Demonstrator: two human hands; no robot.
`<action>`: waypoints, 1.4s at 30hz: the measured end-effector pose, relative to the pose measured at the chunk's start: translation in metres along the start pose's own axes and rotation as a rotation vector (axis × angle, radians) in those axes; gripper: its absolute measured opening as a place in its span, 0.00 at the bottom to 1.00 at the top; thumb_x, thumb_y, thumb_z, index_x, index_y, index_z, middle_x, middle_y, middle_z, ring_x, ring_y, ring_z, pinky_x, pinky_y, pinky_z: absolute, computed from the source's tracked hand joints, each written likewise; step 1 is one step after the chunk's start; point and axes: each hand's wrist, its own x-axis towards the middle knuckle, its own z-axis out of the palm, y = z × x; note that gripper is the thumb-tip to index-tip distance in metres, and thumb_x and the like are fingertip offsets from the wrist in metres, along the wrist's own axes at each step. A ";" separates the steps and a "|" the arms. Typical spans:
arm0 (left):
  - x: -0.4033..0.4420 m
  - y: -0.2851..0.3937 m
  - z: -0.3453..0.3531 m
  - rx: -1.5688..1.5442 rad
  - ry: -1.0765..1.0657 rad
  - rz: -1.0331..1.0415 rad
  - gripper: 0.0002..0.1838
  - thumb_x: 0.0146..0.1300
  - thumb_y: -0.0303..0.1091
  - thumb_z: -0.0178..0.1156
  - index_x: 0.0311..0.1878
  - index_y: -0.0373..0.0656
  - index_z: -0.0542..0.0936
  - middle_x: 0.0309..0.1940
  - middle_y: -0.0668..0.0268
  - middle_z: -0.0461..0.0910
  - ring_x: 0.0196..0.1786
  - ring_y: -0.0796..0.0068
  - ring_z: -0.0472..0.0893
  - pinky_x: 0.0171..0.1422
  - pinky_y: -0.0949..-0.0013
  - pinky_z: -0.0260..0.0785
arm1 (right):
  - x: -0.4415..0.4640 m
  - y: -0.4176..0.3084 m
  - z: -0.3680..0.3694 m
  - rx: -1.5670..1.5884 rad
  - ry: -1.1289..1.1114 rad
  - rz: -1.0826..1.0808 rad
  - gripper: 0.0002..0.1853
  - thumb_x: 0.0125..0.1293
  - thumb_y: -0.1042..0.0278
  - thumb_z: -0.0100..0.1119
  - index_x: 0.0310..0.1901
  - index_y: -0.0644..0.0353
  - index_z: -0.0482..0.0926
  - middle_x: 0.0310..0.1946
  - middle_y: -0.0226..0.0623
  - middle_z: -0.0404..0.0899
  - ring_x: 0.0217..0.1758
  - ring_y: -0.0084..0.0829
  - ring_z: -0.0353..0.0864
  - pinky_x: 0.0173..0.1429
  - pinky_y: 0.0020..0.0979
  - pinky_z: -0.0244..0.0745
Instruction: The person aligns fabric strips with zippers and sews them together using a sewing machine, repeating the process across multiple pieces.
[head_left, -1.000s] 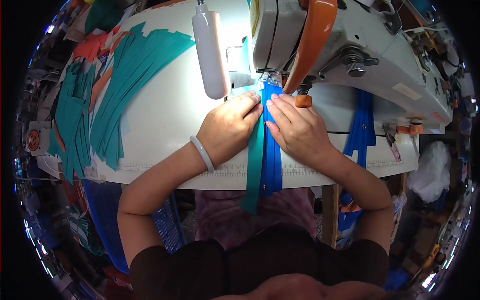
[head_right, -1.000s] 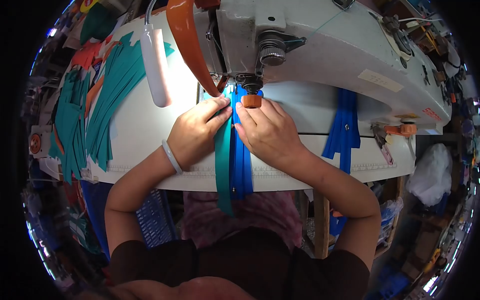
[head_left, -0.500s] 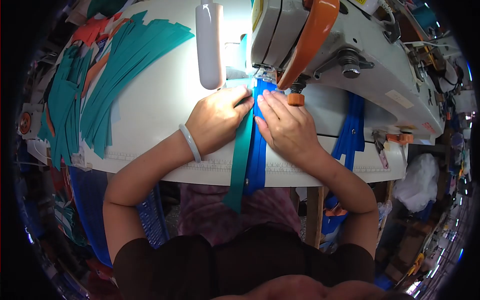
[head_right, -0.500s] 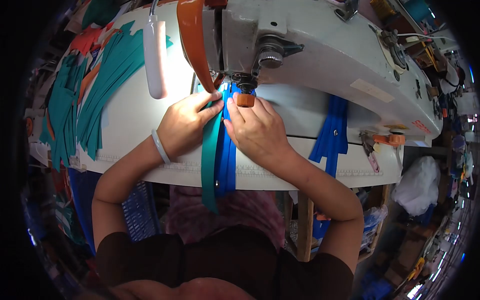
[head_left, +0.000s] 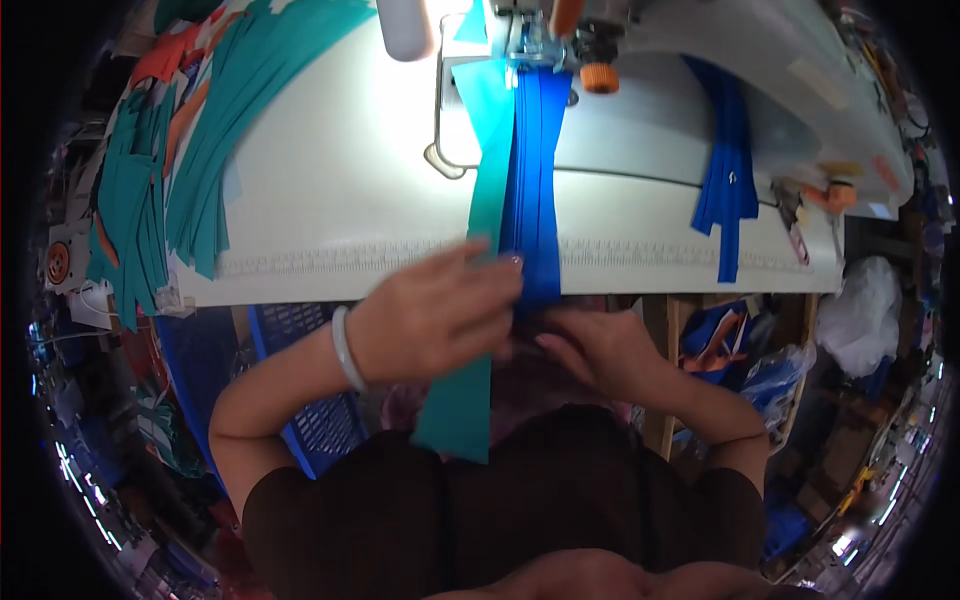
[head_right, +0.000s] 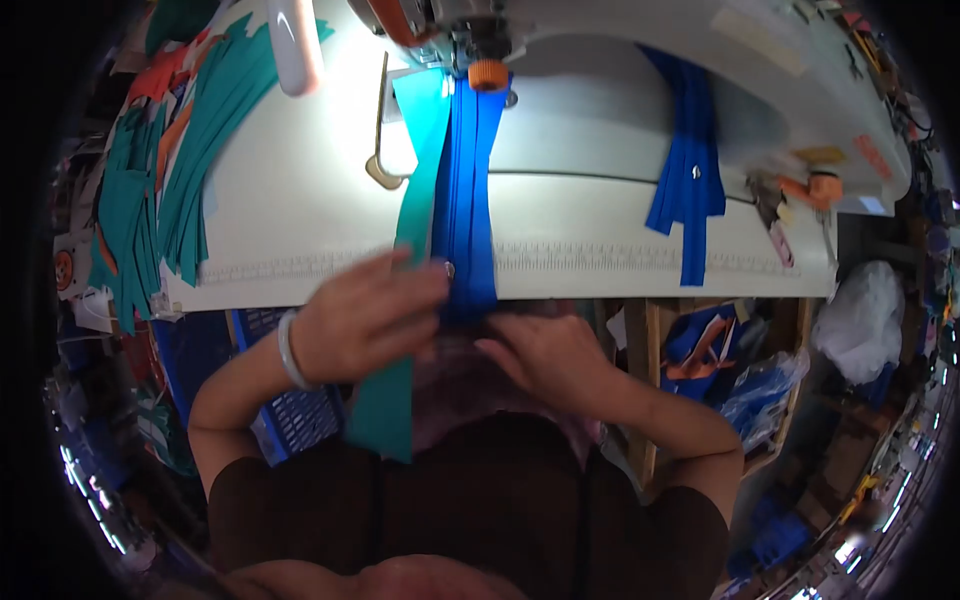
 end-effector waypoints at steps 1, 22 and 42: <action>-0.011 0.012 0.002 -0.014 -0.010 -0.007 0.16 0.65 0.41 0.68 0.48 0.39 0.80 0.54 0.56 0.80 0.53 0.52 0.81 0.63 0.53 0.76 | -0.005 0.001 0.010 0.013 -0.006 0.011 0.06 0.69 0.72 0.66 0.46 0.60 0.84 0.24 0.29 0.79 0.19 0.25 0.71 0.26 0.25 0.66; -0.022 0.066 0.104 -0.992 0.220 -1.013 0.20 0.69 0.33 0.68 0.61 0.33 0.84 0.25 0.70 0.81 0.24 0.84 0.71 0.31 0.80 0.63 | -0.036 -0.008 -0.002 1.305 -0.081 0.533 0.08 0.73 0.70 0.65 0.34 0.63 0.83 0.16 0.26 0.74 0.14 0.13 0.61 0.21 0.15 0.54; -0.033 0.113 0.081 -1.514 0.344 -1.256 0.09 0.73 0.27 0.63 0.50 0.32 0.85 0.30 0.65 0.85 0.25 0.82 0.79 0.30 0.82 0.69 | -0.031 -0.015 0.012 0.959 -0.087 0.657 0.11 0.72 0.69 0.66 0.31 0.62 0.83 0.15 0.23 0.73 0.16 0.12 0.60 0.22 0.16 0.53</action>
